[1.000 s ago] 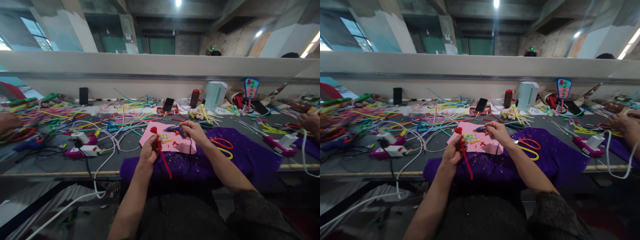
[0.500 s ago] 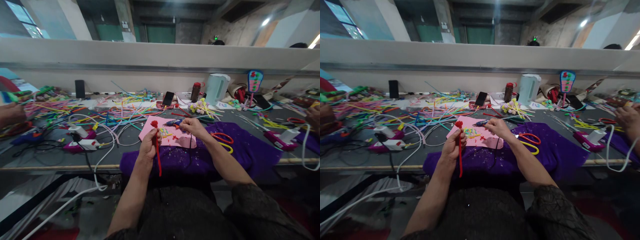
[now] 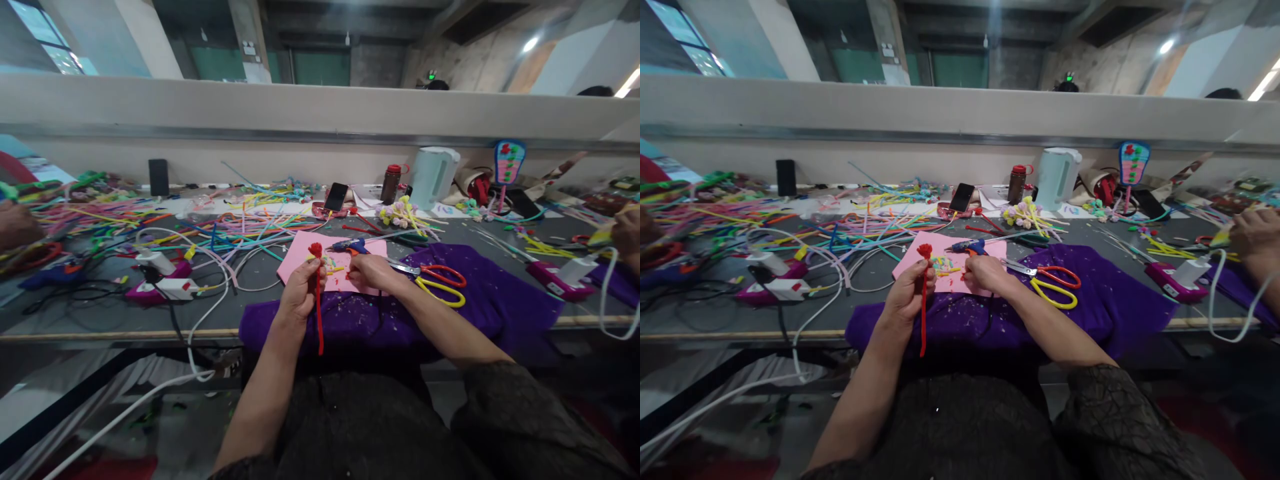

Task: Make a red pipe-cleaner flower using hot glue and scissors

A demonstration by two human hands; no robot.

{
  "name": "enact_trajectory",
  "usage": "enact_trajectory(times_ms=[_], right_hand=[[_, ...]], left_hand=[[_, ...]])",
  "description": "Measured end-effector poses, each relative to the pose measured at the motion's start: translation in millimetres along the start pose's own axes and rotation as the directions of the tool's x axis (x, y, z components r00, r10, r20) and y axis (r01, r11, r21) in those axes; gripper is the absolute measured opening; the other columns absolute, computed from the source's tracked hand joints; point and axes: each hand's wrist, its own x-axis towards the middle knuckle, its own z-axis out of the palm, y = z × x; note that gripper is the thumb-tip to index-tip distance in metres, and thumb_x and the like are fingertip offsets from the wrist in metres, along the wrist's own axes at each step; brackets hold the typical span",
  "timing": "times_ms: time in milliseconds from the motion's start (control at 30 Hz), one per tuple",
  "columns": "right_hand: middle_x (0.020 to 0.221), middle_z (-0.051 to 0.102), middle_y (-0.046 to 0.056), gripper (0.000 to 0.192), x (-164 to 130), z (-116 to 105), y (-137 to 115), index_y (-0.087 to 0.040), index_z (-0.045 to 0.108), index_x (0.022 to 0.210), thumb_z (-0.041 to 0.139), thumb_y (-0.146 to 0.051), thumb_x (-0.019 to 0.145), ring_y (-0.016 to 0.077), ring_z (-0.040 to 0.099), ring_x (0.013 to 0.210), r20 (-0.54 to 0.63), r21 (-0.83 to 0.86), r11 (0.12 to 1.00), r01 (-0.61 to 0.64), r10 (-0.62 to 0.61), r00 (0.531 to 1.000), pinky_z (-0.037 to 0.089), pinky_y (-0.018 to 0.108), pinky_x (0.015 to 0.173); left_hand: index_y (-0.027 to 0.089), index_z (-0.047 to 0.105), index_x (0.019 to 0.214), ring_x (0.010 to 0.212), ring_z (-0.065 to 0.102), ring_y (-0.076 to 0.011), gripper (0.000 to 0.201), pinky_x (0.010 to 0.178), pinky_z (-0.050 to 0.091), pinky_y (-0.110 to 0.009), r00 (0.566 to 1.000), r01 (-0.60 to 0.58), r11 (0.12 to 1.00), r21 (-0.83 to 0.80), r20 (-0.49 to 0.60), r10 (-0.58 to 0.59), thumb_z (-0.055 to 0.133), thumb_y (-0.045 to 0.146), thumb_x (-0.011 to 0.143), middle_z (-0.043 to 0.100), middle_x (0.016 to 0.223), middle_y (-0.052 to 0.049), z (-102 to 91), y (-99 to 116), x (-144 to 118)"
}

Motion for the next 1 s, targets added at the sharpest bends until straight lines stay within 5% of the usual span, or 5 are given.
enact_trajectory(times_ms=[300,433,533,733,1000], right_hand=[[0.070,0.063,0.002,0.011,3,-2,5,-0.017,0.059,0.076,0.049,-0.020,0.074,0.0121,0.056,0.060,-0.049,0.236,0.970,0.052,-0.041,0.998,0.037,0.020,0.052],[0.065,0.057,0.000,0.013,2,-5,2,-0.014,0.058,0.079,0.052,-0.023,0.071,0.0080,0.050,0.046,-0.006,0.689,0.725,0.015,-0.016,1.000,0.038,0.019,0.044],[0.061,0.053,-0.002,0.016,0,-9,-4,-0.014,0.060,0.081,0.055,-0.025,0.070,0.0060,0.046,0.044,0.004,0.824,0.566,0.016,-0.033,0.999,0.036,0.018,0.040],[0.053,0.051,-0.004,0.019,-6,-14,-23,-0.014,0.059,0.082,0.059,-0.028,0.068,0.0045,0.042,0.040,0.018,0.921,0.389,0.000,-0.043,0.999,0.029,0.016,0.036],[0.053,0.055,-0.003,0.022,-7,-11,-35,-0.014,0.055,0.079,0.063,-0.031,0.067,0.0063,0.048,0.040,-0.031,0.932,0.362,0.031,-0.007,1.000,0.032,0.015,0.035]], left_hand=[[0.012,0.057,0.075,0.044,0.044,-0.0027,0.021,0.038,0.031,-0.012,1.000,-0.003,0.998,0.058,-0.019,0.004,0.067,0.024,0.061,0.051,0.054,0.003,-0.9,-3,2],[0.011,0.057,0.076,0.042,0.044,-0.0031,0.023,0.038,0.032,-0.013,1.000,-0.004,0.991,0.132,0.011,0.002,0.067,0.027,0.062,0.052,0.054,0.002,-2.5,-5,2],[0.011,0.059,0.077,0.042,0.045,-0.0032,0.025,0.037,0.031,-0.013,0.999,-0.021,0.983,0.180,0.042,0.014,0.067,0.030,0.062,0.055,0.056,0.001,-4.7,-8,3],[0.011,0.060,0.080,0.041,0.048,-0.0044,0.028,0.036,0.030,-0.014,0.999,-0.002,0.977,0.213,0.046,-0.008,0.067,0.032,0.062,0.059,0.057,0.001,-6.9,-10,5],[0.011,0.059,0.075,0.043,0.049,-0.0047,0.026,0.036,0.031,-0.015,0.996,-0.041,0.970,0.242,0.089,0.020,0.066,0.033,0.064,0.059,0.059,0.000,-5.8,-11,3]])
